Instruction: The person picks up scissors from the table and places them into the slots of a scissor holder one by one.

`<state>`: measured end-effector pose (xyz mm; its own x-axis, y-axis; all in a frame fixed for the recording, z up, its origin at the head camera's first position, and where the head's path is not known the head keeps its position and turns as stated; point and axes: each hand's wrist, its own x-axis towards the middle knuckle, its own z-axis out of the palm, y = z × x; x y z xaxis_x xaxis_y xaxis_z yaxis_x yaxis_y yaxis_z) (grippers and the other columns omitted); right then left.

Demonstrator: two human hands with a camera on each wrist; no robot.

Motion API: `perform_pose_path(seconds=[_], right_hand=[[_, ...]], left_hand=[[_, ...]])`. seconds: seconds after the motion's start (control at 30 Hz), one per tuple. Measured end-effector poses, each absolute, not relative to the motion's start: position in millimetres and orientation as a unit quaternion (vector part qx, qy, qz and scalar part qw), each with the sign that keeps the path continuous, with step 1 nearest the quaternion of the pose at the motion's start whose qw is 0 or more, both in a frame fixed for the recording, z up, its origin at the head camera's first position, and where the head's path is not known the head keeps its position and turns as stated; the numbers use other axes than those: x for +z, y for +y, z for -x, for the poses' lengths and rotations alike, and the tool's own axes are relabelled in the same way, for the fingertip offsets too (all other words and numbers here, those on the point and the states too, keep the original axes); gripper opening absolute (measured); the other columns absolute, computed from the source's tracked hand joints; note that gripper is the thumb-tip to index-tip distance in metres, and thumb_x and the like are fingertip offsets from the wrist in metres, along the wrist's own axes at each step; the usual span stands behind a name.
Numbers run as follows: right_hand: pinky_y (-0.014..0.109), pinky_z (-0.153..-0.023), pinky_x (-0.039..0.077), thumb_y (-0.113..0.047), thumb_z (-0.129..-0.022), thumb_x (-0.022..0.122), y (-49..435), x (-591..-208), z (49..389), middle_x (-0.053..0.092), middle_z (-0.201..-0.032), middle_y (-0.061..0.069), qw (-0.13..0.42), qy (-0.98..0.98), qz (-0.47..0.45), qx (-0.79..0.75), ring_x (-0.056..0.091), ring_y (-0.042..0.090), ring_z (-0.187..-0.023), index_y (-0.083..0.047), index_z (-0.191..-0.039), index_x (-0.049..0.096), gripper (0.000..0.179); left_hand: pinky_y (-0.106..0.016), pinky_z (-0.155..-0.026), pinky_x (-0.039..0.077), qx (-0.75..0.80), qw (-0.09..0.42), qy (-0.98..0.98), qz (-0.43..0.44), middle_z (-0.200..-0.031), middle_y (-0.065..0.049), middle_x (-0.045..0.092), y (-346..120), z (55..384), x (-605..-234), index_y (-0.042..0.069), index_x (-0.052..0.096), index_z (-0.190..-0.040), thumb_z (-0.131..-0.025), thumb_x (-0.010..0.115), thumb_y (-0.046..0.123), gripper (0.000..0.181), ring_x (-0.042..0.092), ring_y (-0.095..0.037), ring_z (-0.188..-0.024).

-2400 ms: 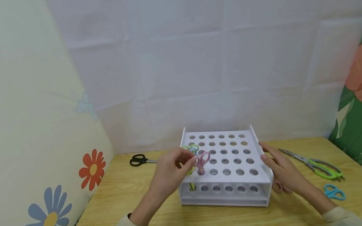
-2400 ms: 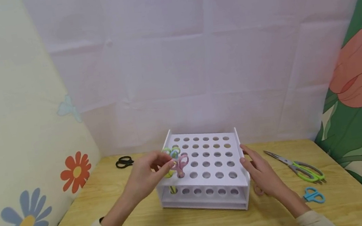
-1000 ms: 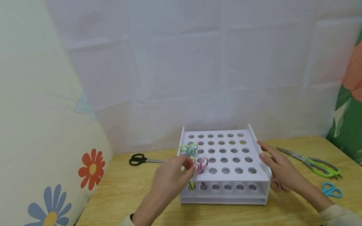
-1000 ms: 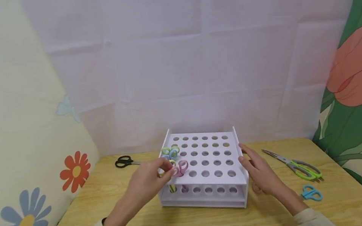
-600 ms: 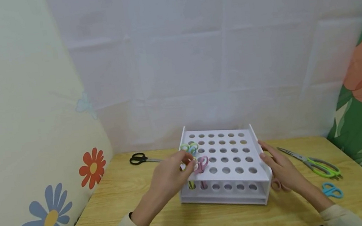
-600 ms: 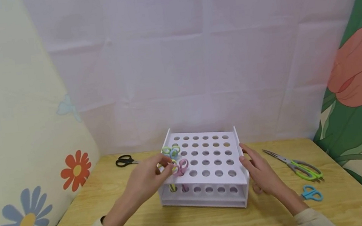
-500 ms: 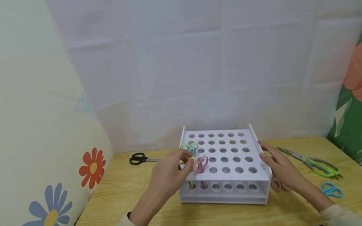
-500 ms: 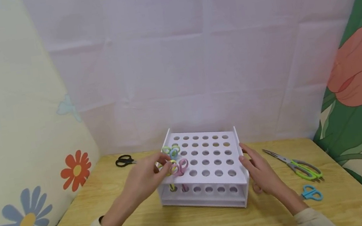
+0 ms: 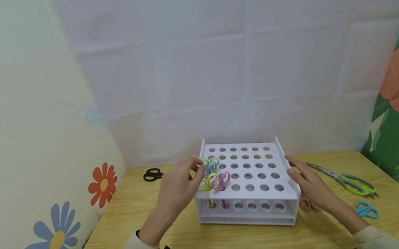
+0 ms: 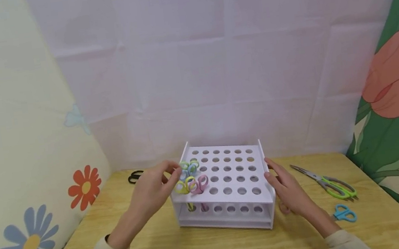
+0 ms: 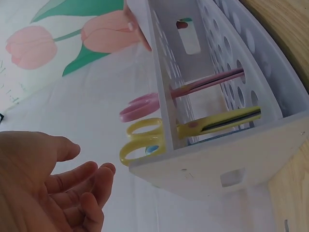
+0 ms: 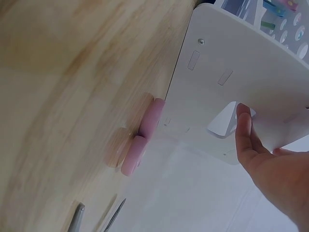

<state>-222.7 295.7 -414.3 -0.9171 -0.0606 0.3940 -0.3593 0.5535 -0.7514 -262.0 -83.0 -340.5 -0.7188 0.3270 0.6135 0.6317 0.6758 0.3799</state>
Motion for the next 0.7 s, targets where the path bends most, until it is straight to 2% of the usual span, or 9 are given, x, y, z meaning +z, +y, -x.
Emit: perform_pose_path(seconds=[0.23,0.4,0.53,0.7], right_hand=[[0.03,-0.069,0.054,-0.026,-0.111,0.044,297,-417,225,0.045,-0.146,0.026,0.167,-0.864,-0.132,0.455,0.063,0.035,-0.105,-0.009,-0.16,0.033,0.053],[0.031,-0.067,0.055,-0.027,-0.111,0.043,298,-419,227,0.045,-0.146,0.025,0.166,-0.863,-0.134,0.457,0.063,0.035,-0.104,-0.01,-0.16,0.032,0.053],[0.03,-0.073,0.054,-0.027,-0.111,0.043,298,-419,226,0.045,-0.147,0.025,0.167,-0.867,-0.132,0.451,0.062,0.035,-0.106,-0.009,-0.16,0.032,0.053],[0.029,-0.075,0.053,-0.025,-0.111,0.044,298,-417,225,0.045,-0.147,0.026,0.173,-0.866,-0.131,0.45,0.063,0.036,-0.108,-0.008,-0.16,0.033,0.052]], left_hand=[[-0.026,-0.042,0.04,-0.286,0.272,-0.88,0.263,-0.087,0.009,0.068,-90,272,-344,0.018,0.071,-0.105,-0.102,0.064,0.034,0.018,0.049,-0.003,-0.054],[-0.026,-0.044,0.043,-0.286,0.291,-0.877,0.253,-0.09,0.006,0.068,-97,280,-346,0.016,0.071,-0.107,-0.102,0.063,0.033,0.019,0.055,-0.006,-0.061],[-0.03,-0.053,0.05,-0.285,0.311,-0.875,0.239,-0.096,0.0,0.069,-105,291,-349,0.013,0.071,-0.109,-0.103,0.063,0.033,0.023,0.064,-0.015,-0.074],[-0.042,-0.068,0.057,-0.267,0.314,-0.886,0.213,-0.109,-0.009,0.069,-115,310,-358,0.008,0.071,-0.114,-0.103,0.061,0.037,0.032,0.068,-0.027,-0.089]])
